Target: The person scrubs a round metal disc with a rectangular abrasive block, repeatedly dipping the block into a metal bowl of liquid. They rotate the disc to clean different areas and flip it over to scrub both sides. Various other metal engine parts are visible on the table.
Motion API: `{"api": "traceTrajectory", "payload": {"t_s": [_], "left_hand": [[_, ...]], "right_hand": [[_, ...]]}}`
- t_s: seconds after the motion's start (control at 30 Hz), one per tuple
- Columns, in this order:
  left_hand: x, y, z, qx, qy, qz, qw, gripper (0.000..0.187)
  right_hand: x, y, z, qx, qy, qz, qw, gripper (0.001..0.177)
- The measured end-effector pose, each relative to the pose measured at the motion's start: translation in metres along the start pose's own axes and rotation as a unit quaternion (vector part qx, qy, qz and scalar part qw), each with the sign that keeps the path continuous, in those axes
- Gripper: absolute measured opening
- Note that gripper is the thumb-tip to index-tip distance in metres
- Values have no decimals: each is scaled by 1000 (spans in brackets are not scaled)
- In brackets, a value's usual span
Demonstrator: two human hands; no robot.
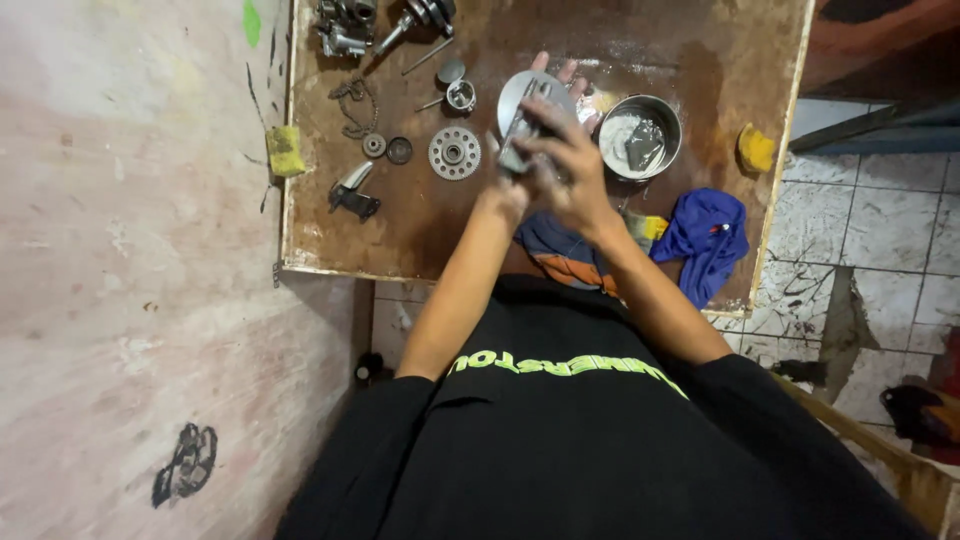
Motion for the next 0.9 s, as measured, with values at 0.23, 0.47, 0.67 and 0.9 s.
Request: {"api": "traceTrajectory", "payload": {"t_s": [0.23, 0.47, 0.67, 0.9], "left_hand": [[5, -7, 9, -17, 10, -62, 998, 82], [8, -18, 20, -105, -42, -25, 993, 70], [1, -9, 17, -78, -40, -4, 996, 70], [7, -52, 7, -61, -49, -26, 997, 79]], "right_hand": [[6, -12, -25, 71, 91, -90, 989, 55], [0, 0, -30, 150, 63, 98, 982, 52], [11, 0, -38, 187, 52, 111, 975, 63], [31, 9, -42, 196, 56, 166, 965, 74]]}}
Point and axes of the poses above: each hand's wrist, its own z-axis away from the middle knuckle, its own y-axis out of the palm, x = y × z, the point moved 10 cm from there along -z, towards the middle knuckle, and after that the axes turned 2 degrees about x, right-handed, at the moved point
